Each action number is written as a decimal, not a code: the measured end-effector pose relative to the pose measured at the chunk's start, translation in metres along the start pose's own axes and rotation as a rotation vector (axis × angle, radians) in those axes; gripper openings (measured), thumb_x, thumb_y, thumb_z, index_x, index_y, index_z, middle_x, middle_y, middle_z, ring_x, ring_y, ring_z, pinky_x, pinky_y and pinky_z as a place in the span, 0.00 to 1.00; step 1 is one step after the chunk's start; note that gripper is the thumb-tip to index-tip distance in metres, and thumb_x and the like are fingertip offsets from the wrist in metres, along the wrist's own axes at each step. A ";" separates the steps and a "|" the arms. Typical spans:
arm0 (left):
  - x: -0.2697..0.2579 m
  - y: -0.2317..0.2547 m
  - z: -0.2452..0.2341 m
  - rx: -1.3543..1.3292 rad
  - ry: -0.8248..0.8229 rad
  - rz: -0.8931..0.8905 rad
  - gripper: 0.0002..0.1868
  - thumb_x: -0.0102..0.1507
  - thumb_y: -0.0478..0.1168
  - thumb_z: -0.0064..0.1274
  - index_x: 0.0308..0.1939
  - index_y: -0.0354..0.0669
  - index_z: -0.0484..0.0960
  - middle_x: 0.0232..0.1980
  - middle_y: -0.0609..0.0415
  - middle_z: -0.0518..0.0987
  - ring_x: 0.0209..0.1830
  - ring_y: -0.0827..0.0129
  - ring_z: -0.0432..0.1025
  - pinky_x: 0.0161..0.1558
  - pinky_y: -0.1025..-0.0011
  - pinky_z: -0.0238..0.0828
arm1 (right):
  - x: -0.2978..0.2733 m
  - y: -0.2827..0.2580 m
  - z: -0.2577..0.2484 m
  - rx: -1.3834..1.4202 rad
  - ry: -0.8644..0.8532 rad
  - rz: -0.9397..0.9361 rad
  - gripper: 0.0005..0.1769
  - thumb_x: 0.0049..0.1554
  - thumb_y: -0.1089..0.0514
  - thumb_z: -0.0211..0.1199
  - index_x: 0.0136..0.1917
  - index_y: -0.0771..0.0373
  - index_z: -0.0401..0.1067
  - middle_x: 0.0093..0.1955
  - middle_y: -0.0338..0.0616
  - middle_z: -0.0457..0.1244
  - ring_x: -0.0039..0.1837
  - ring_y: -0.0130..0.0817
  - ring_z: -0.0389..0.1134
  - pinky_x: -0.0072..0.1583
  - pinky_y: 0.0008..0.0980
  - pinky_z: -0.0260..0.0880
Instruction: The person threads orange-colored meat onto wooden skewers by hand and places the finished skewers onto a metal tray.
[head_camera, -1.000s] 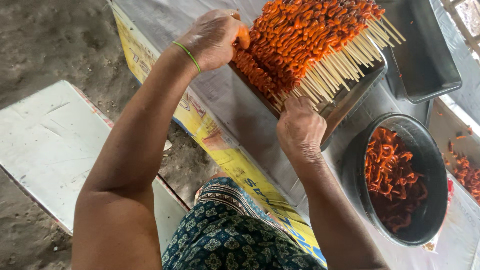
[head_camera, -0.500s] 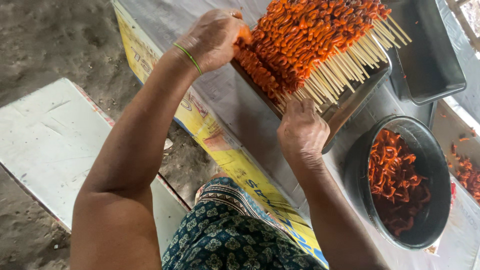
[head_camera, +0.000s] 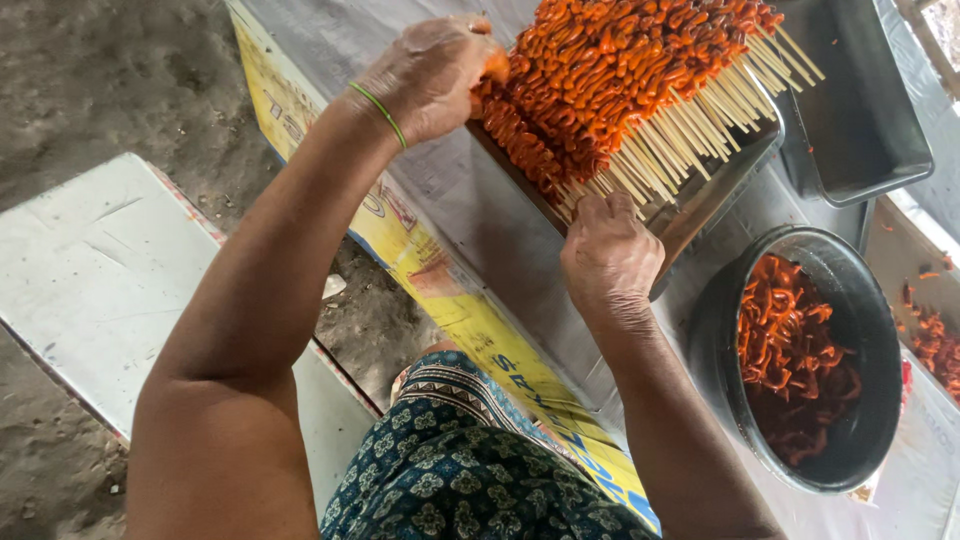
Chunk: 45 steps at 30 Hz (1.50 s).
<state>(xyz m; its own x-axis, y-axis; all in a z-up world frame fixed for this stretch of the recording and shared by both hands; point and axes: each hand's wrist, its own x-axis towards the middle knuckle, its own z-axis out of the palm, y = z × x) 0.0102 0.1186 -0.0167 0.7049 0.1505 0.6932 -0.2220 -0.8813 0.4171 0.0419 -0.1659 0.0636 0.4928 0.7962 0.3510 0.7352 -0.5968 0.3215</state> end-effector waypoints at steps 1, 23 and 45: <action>0.000 -0.001 -0.001 0.002 -0.004 0.002 0.11 0.53 0.26 0.56 0.39 0.39 0.84 0.46 0.41 0.81 0.49 0.47 0.76 0.52 0.58 0.73 | -0.001 0.000 -0.001 0.012 0.005 0.000 0.03 0.58 0.59 0.63 0.42 0.58 0.71 0.46 0.46 0.65 0.41 0.49 0.71 0.42 0.48 0.71; 0.007 -0.005 -0.018 -0.061 -0.035 -0.171 0.19 0.59 0.21 0.52 0.50 0.38 0.86 0.43 0.37 0.82 0.43 0.54 0.80 0.43 0.60 0.78 | -0.004 0.002 -0.003 0.051 0.035 -0.045 0.05 0.58 0.61 0.66 0.43 0.60 0.70 0.47 0.46 0.64 0.41 0.47 0.71 0.42 0.48 0.71; 0.007 0.000 0.003 -0.050 -0.022 0.009 0.11 0.58 0.27 0.54 0.40 0.43 0.86 0.43 0.43 0.83 0.44 0.50 0.79 0.50 0.58 0.75 | 0.000 0.011 -0.017 -0.071 -0.029 -0.093 0.05 0.55 0.62 0.67 0.41 0.57 0.71 0.44 0.46 0.65 0.40 0.45 0.72 0.41 0.48 0.72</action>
<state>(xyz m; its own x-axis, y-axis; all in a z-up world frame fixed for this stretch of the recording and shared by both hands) 0.0173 0.1180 -0.0140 0.7172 0.1327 0.6841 -0.2609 -0.8591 0.4403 0.0420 -0.1741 0.0820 0.4380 0.8505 0.2913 0.7441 -0.5248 0.4134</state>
